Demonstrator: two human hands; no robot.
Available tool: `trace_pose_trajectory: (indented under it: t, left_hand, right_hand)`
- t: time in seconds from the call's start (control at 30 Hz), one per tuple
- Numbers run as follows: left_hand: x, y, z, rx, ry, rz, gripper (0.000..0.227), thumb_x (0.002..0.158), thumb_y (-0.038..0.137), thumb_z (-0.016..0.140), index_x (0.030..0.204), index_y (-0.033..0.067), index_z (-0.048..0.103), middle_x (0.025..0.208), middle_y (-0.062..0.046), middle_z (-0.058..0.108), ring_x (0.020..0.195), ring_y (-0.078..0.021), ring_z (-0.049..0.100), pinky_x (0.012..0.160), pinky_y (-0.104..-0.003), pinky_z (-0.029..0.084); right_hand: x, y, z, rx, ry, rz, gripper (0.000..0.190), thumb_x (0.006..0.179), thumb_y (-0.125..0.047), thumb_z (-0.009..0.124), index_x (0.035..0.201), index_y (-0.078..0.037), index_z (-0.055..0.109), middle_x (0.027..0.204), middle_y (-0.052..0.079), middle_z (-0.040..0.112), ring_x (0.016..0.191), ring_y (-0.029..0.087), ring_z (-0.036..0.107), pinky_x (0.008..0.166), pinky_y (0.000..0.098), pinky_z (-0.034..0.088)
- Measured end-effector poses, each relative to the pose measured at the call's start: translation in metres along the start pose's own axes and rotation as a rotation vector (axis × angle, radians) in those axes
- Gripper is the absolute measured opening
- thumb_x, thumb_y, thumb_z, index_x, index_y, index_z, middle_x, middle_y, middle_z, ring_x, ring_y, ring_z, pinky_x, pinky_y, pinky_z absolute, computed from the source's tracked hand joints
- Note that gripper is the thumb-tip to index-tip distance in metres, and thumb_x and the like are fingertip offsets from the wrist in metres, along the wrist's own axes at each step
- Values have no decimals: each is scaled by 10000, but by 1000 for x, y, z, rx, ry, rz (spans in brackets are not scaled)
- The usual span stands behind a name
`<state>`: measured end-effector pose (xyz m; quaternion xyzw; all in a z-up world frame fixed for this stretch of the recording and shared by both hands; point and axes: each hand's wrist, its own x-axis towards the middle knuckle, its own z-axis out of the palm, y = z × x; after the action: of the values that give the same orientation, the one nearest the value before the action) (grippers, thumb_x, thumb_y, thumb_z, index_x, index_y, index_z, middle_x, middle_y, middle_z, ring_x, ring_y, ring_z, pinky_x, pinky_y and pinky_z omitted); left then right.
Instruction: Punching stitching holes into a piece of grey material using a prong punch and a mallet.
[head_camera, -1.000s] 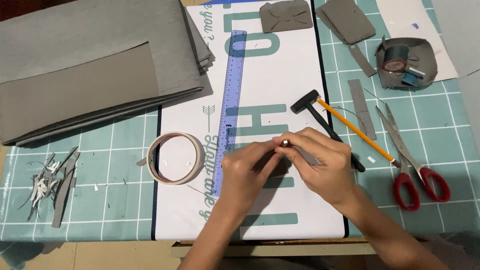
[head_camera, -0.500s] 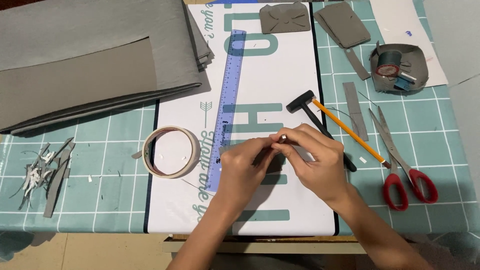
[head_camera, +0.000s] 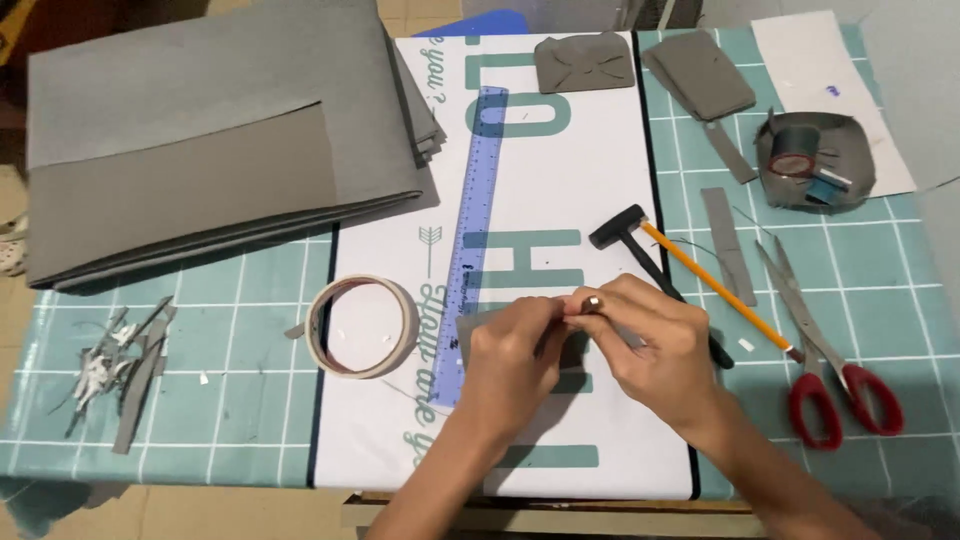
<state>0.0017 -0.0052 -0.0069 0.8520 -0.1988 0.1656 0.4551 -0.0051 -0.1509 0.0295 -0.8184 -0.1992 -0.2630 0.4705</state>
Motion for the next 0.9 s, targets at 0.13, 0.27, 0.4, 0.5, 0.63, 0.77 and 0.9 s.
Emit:
trace_pose_trajectory:
  t: [0.13, 0.27, 0.4, 0.5, 0.63, 0.77, 0.9]
  left_hand:
    - [-5, -8, 7, -30, -28, -28, 170, 791, -24, 810, 918, 71, 750, 774, -109, 781, 744, -264, 779, 643, -321, 638]
    - [-7, 5, -6, -33, -58, -21, 236, 797, 36, 831, 1021, 46, 761, 895, -139, 790, 863, -297, 781, 764, -386, 652]
    - [-32, 26, -21, 87, -76, 44, 308, 836, 30, 801, 1132, -27, 735, 1061, -249, 754, 1020, -390, 738, 854, -492, 625]
    - [-49, 17, -19, 281, -107, 192, 257, 838, -25, 783, 1092, -55, 755, 1079, -280, 750, 1081, -415, 722, 941, -546, 583]
    - [-62, 2, -11, 361, -222, 340, 268, 993, -130, 559, 1257, -103, 596, 1436, -290, 553, 1373, -446, 525, 1152, -562, 456]
    - [-58, 5, -12, 450, -224, 347, 166, 997, -92, 558, 1142, -25, 603, 1419, -276, 584, 1338, -418, 566, 1094, -535, 495]
    - [-58, 7, -12, 475, -238, 336, 211, 989, -82, 566, 1191, -29, 597, 1417, -278, 578, 1335, -416, 555, 1104, -536, 487]
  right_hand:
    - [0, -3, -5, -79, -33, 14, 59, 864, 30, 781, 867, -28, 795, 721, 82, 734, 608, 240, 707, 592, 311, 577]
    - [1, -9, -11, -64, -111, 87, 62, 906, 17, 756, 903, -37, 785, 768, 61, 742, 655, 214, 711, 631, 290, 583]
    - [-4, -2, -6, -77, -157, 91, 41, 879, -4, 789, 907, -20, 764, 838, 106, 721, 709, 256, 707, 654, 338, 600]
    - [-12, 12, -6, -136, -230, 126, 63, 931, -28, 749, 920, 32, 735, 776, 148, 652, 628, 251, 648, 564, 349, 556]
    - [-19, 18, -9, -60, -415, 473, 120, 994, -103, 626, 1059, -80, 528, 813, 52, 636, 684, 113, 667, 645, 231, 560]
    - [-24, 22, -6, -43, -361, 507, 176, 999, -85, 589, 1079, -78, 433, 823, 80, 645, 676, 145, 688, 644, 245, 549]
    - [-27, 24, -5, -28, -343, 508, 182, 1000, -72, 576, 1093, -73, 420, 827, 76, 610, 655, 150, 634, 619, 258, 524]
